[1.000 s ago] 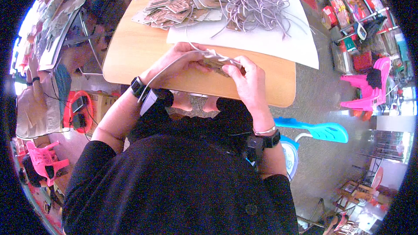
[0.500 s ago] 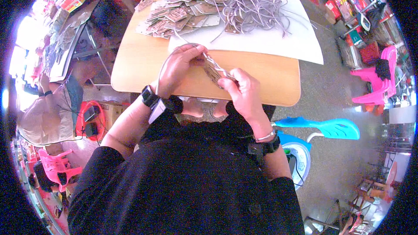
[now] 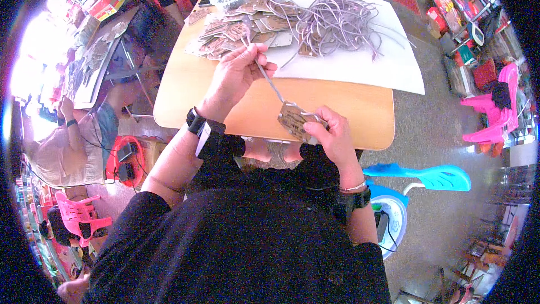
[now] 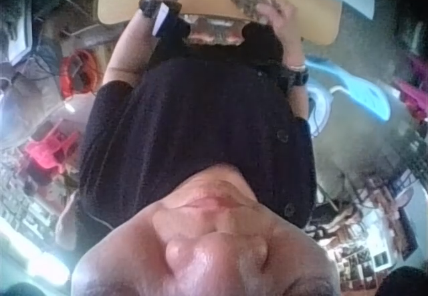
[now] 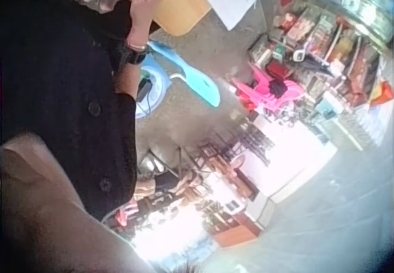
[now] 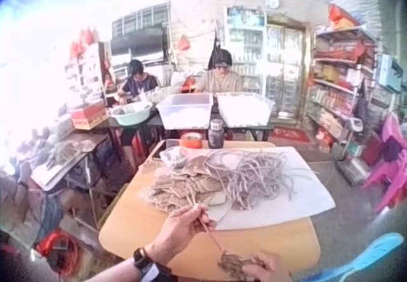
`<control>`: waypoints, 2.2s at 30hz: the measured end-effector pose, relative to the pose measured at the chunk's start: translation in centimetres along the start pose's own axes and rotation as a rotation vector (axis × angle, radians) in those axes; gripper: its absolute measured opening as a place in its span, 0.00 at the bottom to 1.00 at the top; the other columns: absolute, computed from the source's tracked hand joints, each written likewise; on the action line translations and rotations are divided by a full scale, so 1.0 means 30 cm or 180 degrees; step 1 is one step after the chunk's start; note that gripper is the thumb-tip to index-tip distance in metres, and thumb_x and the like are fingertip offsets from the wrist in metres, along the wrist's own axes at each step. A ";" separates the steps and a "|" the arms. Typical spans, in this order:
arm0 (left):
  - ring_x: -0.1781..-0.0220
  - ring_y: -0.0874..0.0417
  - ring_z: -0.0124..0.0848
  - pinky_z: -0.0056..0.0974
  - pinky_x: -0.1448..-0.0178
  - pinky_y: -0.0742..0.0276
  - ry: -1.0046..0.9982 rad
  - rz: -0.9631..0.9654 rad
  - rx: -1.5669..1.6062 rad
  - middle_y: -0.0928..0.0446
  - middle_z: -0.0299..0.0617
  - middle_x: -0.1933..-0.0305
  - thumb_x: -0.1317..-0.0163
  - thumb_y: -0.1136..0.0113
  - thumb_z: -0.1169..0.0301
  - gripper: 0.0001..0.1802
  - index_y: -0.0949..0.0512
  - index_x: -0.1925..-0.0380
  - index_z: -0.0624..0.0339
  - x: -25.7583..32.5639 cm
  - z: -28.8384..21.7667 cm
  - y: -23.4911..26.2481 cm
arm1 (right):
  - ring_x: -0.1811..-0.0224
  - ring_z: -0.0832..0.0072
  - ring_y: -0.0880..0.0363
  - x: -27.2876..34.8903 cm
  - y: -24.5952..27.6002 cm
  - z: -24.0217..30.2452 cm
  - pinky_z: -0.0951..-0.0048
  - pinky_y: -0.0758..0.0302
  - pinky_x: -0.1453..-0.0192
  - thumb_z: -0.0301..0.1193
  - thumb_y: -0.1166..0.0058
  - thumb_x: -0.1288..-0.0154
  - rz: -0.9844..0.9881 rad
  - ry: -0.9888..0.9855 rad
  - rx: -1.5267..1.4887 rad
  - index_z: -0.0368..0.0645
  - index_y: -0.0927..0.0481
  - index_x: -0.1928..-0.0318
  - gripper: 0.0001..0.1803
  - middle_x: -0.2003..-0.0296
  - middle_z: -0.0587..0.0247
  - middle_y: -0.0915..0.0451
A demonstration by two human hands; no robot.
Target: The recorder is threading strings through paper tags at a table.
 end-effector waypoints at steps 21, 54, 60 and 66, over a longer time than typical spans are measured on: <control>0.48 0.21 0.36 0.39 0.41 0.24 0.0758 0.0317 -0.1055 0.22 0.51 0.51 0.30 0.49 0.63 0.21 0.29 0.47 0.71 0.085 -0.021 -0.015 | 0.76 0.85 0.34 0.014 -0.004 -0.004 0.78 0.36 0.73 0.32 0.41 0.42 -0.0288 -0.0001 0.0256 0.37 0.23 0.67 0.10 0.79 0.71 0.28; 0.68 0.29 0.20 0.26 0.62 0.32 -0.0424 0.0265 -0.1410 0.27 0.32 0.70 0.29 0.52 0.68 0.09 0.24 0.62 0.59 0.114 0.163 -0.104 | 0.68 0.84 0.28 -0.013 -0.024 0.057 0.79 0.29 0.61 0.36 0.52 0.30 0.0182 -0.0101 -0.0520 0.38 0.21 0.60 0.13 0.69 0.70 0.22; 0.67 0.36 0.17 0.25 0.62 0.37 -0.0360 0.0297 -0.1745 0.32 0.27 0.69 0.29 0.53 0.71 0.07 0.25 0.65 0.58 0.131 0.167 -0.143 | 0.72 0.87 0.30 -0.035 -0.045 0.056 0.83 0.31 0.65 0.35 0.51 0.31 0.0683 -0.0457 -0.0158 0.40 0.21 0.65 0.11 0.75 0.75 0.25; 0.68 0.38 0.17 0.25 0.62 0.37 -0.0390 0.0235 -0.1855 0.34 0.27 0.70 0.28 0.54 0.71 0.09 0.27 0.67 0.58 0.132 0.164 -0.151 | 0.72 0.90 0.32 -0.023 -0.088 0.020 0.86 0.33 0.67 0.35 0.50 0.31 0.0854 -0.0823 -0.0697 0.43 0.23 0.65 0.10 0.75 0.78 0.29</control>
Point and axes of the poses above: each hand's wrist, its own x-axis away from the middle knuckle, its own y-axis out of the back of the hand, z = x × y, the point moved 4 cm from there along -x, towards the middle knuckle
